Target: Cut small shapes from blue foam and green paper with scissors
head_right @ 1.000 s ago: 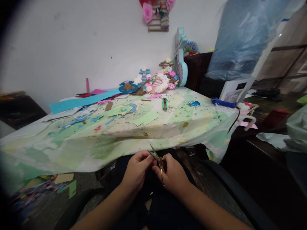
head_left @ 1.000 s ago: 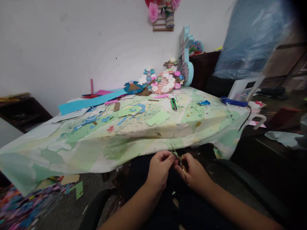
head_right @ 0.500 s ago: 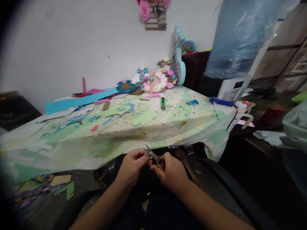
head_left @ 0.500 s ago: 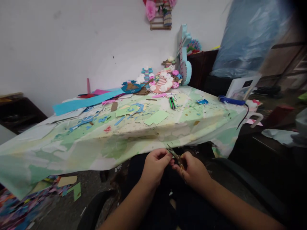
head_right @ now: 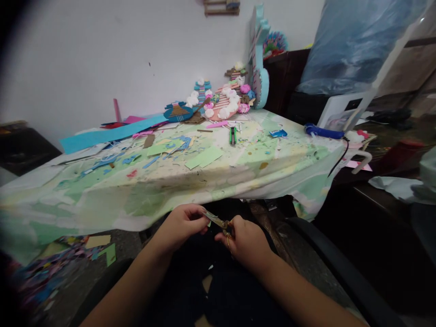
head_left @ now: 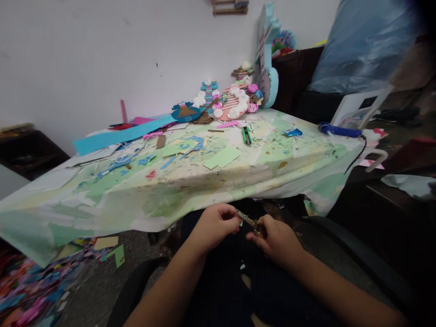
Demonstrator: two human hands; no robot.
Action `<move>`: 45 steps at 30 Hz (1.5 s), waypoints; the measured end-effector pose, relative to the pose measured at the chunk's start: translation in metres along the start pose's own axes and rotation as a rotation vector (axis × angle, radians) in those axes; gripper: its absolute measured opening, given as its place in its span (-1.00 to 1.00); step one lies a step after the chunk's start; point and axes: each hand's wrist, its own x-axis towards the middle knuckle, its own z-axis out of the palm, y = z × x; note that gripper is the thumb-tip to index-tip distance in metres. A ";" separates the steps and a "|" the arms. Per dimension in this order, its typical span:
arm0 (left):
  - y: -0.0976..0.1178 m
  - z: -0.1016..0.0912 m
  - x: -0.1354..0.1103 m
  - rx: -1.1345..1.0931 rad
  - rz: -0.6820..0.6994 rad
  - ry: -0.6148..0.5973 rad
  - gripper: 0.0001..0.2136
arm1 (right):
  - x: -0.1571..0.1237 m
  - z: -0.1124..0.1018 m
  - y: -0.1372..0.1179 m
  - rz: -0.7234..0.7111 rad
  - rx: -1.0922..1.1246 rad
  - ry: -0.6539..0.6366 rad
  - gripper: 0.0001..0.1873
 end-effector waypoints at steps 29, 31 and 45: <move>-0.008 0.023 0.003 0.158 -0.021 0.018 -0.86 | 0.011 -0.006 -0.014 0.413 0.959 -0.010 -0.77; -0.007 0.023 0.003 0.101 -0.032 0.072 -0.87 | 0.009 -0.006 -0.011 0.394 0.887 -0.015 -0.77; -0.004 0.027 -0.002 -0.041 0.036 0.174 -0.88 | -0.002 -0.007 -0.009 0.128 0.265 -0.089 -0.70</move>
